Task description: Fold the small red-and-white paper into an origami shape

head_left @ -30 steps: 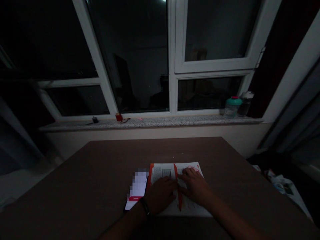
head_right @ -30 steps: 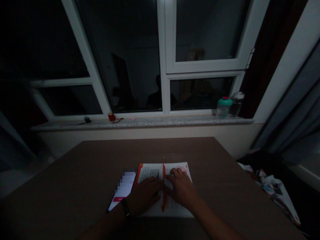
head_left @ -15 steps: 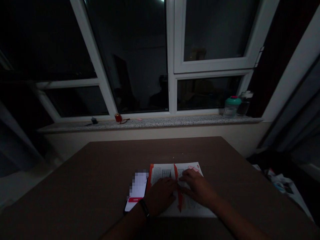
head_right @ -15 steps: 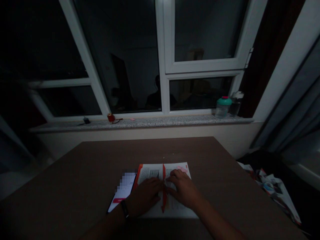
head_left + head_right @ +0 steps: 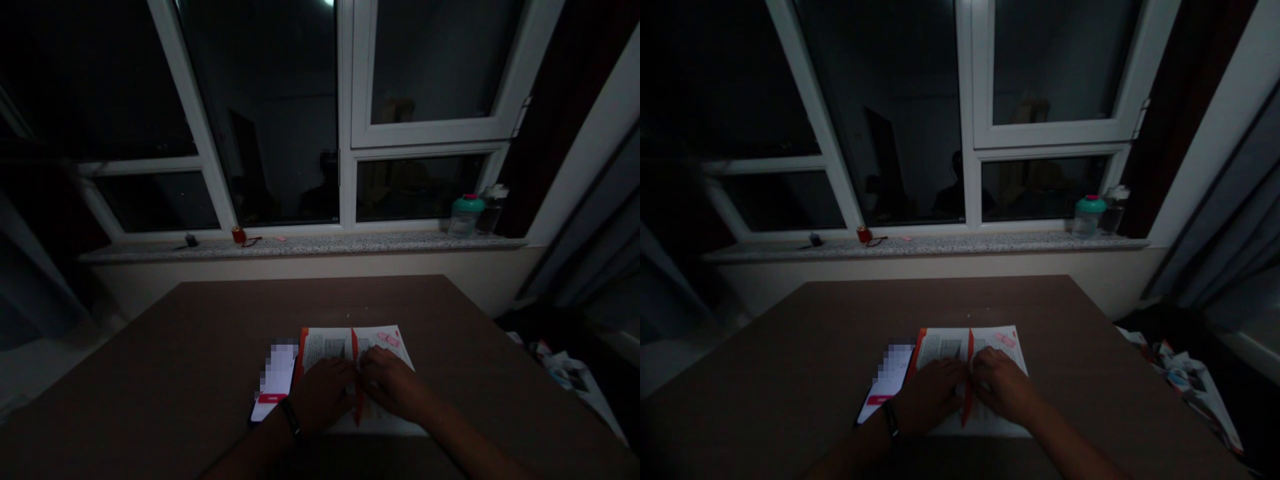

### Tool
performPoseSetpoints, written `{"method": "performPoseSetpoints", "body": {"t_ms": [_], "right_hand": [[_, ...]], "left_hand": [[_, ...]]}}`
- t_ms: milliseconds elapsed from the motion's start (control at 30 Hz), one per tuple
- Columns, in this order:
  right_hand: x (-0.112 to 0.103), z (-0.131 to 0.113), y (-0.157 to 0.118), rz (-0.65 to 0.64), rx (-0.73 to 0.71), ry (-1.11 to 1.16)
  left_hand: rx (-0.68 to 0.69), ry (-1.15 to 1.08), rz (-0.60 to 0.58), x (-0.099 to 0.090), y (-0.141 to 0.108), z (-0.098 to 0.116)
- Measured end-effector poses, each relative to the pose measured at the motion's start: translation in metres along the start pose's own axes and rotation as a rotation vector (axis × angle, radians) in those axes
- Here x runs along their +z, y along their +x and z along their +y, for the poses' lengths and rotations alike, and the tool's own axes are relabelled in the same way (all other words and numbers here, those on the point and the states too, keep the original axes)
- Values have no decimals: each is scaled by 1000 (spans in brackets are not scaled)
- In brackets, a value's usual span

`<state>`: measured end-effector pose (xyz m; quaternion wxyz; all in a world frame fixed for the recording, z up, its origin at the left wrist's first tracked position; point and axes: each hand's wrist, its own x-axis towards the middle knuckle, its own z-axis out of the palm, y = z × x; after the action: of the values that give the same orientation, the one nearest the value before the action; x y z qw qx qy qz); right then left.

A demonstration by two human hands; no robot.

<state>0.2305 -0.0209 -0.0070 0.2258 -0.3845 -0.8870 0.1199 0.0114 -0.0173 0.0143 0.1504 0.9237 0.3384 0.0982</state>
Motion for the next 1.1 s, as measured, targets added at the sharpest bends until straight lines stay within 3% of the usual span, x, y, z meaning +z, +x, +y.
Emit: {"method": "performPoseSetpoints", "body": {"t_ms": [233, 633, 867, 1100], "right_hand": [[3, 10, 1, 81, 66, 110], [12, 12, 5, 182, 233, 50], [22, 20, 4, 183, 235, 28], [17, 16, 9, 189, 220, -1]], "left_hand": [[78, 38, 9, 2, 0, 0], [112, 70, -10, 1, -4, -4], [126, 52, -13, 4, -3, -7], [116, 56, -21, 1, -5, -4]]}}
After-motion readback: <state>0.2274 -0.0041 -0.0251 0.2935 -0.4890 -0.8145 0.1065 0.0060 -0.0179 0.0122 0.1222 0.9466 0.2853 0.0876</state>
